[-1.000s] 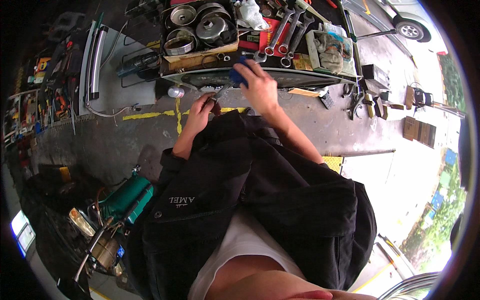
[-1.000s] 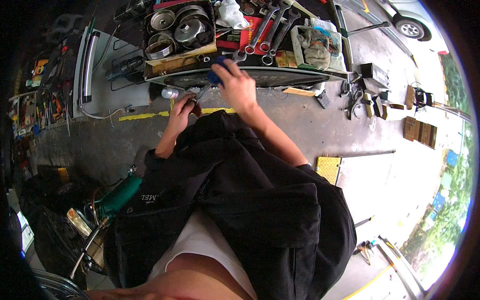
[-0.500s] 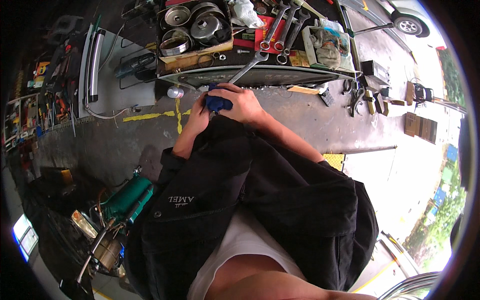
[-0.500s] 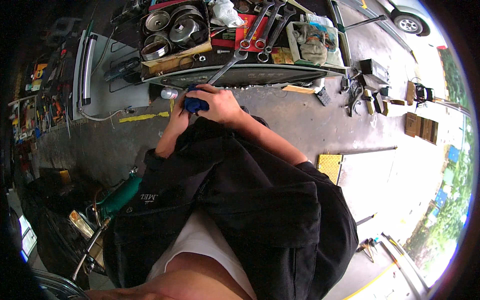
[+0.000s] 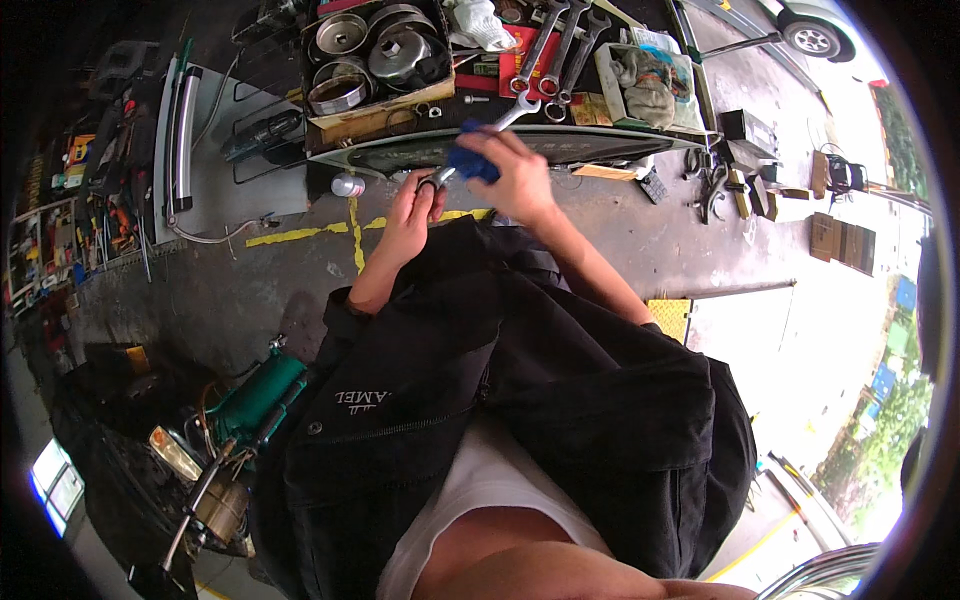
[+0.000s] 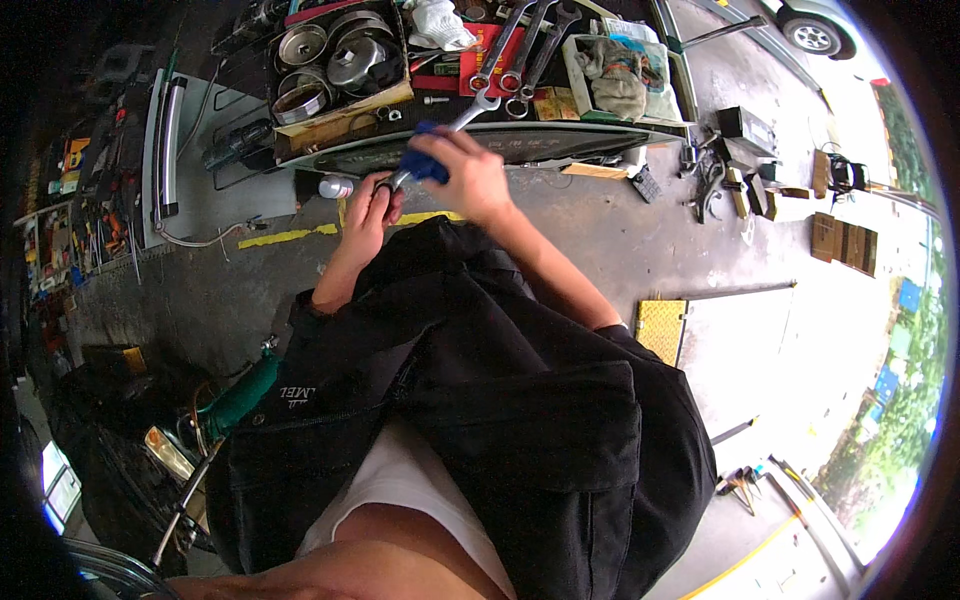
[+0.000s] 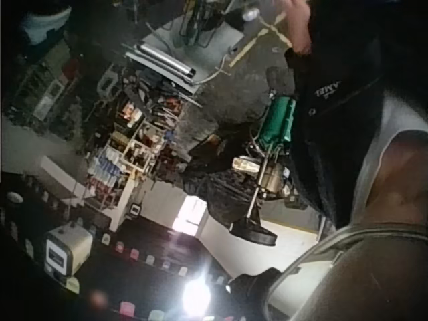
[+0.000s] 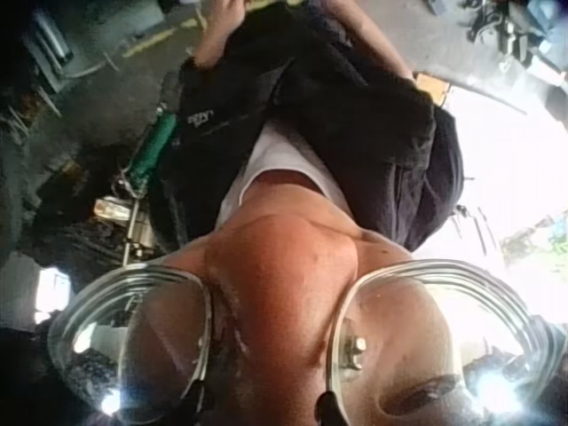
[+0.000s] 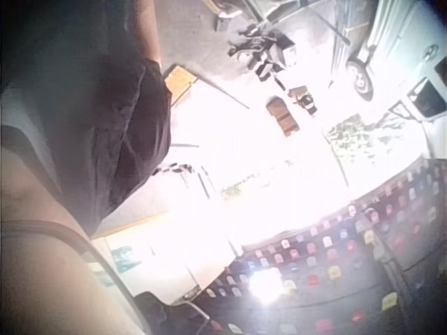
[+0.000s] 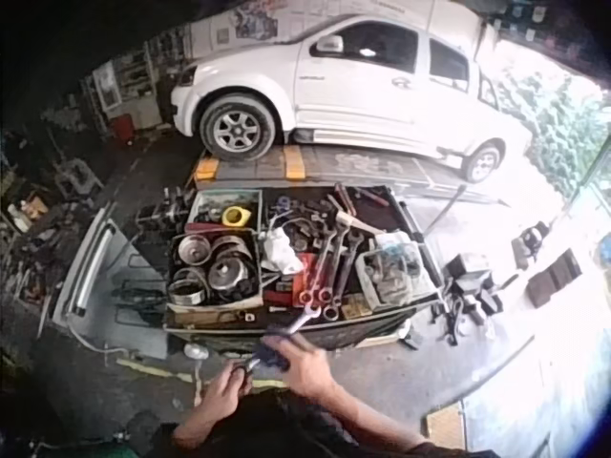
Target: The person wipes multiple metal tools with a blue cloth at a workbench. They pick up each tool, wipe it, and place it back on the bench, repeating the process for several items.
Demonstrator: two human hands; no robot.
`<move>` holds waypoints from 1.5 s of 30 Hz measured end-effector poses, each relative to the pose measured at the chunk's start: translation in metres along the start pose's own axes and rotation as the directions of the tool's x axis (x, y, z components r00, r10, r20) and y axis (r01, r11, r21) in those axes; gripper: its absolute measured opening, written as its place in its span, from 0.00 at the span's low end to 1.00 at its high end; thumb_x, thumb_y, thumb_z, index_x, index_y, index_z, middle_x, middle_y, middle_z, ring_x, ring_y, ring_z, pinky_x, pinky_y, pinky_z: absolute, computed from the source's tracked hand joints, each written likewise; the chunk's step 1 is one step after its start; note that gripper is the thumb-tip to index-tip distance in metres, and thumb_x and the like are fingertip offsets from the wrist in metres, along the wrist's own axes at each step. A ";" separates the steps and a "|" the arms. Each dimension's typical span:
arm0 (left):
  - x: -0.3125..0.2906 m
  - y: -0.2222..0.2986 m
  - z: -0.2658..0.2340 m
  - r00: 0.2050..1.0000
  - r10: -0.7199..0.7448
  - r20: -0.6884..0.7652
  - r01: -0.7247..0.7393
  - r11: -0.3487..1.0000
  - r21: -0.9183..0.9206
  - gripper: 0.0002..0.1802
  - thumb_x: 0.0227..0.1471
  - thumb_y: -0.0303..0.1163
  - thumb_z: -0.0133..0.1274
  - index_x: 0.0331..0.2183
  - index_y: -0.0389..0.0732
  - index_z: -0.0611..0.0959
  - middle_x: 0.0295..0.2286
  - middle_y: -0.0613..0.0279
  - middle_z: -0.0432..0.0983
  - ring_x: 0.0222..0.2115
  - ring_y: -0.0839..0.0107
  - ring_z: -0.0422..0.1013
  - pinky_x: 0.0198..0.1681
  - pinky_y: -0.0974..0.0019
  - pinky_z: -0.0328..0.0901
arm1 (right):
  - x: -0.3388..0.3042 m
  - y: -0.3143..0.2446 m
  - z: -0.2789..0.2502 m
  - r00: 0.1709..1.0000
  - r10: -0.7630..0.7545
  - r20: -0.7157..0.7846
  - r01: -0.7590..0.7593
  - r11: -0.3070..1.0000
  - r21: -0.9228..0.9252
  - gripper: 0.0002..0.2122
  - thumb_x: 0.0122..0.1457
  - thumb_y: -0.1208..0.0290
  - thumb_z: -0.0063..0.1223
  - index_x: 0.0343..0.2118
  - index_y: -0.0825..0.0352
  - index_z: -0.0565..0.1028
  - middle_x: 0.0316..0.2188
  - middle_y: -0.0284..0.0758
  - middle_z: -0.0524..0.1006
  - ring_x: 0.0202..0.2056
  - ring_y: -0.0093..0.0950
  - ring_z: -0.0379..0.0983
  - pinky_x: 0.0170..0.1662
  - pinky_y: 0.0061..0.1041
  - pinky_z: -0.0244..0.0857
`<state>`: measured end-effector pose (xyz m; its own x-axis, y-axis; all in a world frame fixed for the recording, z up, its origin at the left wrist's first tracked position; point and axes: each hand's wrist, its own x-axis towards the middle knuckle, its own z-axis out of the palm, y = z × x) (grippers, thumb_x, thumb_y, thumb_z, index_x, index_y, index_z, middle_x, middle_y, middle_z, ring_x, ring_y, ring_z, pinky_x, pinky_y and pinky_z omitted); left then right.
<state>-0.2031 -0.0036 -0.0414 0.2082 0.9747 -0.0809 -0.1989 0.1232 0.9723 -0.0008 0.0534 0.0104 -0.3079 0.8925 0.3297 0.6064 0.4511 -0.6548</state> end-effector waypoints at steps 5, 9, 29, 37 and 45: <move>-0.010 -0.038 -0.007 0.971 0.015 -0.238 -0.005 0.999 0.042 0.19 0.70 0.29 0.35 0.58 0.35 0.66 0.51 0.59 0.68 0.45 0.72 0.72 0.50 0.70 0.69 | -0.010 -0.028 0.003 0.966 -0.170 0.196 0.130 0.971 0.200 0.26 0.40 0.71 0.68 0.48 0.51 0.79 0.53 0.34 0.76 0.47 0.38 0.78 0.47 0.35 0.76; -0.005 -0.002 -0.002 0.982 -0.153 -0.108 0.145 0.986 -0.084 0.19 0.68 0.28 0.37 0.59 0.37 0.65 0.45 0.58 0.69 0.41 0.71 0.68 0.43 0.68 0.67 | -0.014 -0.023 -0.002 0.983 -0.149 0.110 0.152 0.988 -0.026 0.27 0.40 0.70 0.68 0.49 0.50 0.79 0.51 0.33 0.77 0.45 0.36 0.79 0.45 0.34 0.77; 0.001 0.000 0.001 0.983 -0.161 -0.084 0.142 0.971 -0.194 0.12 0.69 0.27 0.35 0.51 0.41 0.68 0.30 0.67 0.65 0.25 0.81 0.57 0.27 0.75 0.55 | -0.011 -0.005 0.002 0.984 -0.129 0.125 0.123 0.991 0.052 0.28 0.42 0.69 0.68 0.51 0.49 0.77 0.53 0.33 0.76 0.44 0.37 0.79 0.43 0.34 0.77; -0.002 -0.002 0.000 0.986 -0.166 -0.021 0.159 0.967 -0.200 0.12 0.69 0.27 0.37 0.51 0.37 0.68 0.30 0.66 0.64 0.24 0.82 0.54 0.28 0.75 0.53 | 0.000 0.039 -0.018 0.996 0.067 -0.067 -0.080 0.972 -0.219 0.30 0.42 0.71 0.68 0.53 0.49 0.76 0.53 0.32 0.75 0.43 0.36 0.80 0.44 0.33 0.76; 0.015 0.001 0.005 0.982 -0.144 -0.119 0.129 0.984 -0.124 0.10 0.68 0.27 0.36 0.48 0.40 0.70 0.29 0.69 0.66 0.24 0.84 0.57 0.26 0.76 0.53 | -0.004 0.004 -0.001 0.977 -0.178 0.121 0.176 0.984 0.032 0.26 0.45 0.70 0.67 0.51 0.51 0.77 0.54 0.33 0.75 0.44 0.37 0.79 0.43 0.35 0.77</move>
<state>-0.1953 0.0098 -0.0405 0.1191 0.9621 -0.2454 -0.2875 0.2699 0.9190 0.0034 0.0518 0.0070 -0.4973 0.7910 0.3565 0.5190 0.6005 -0.6083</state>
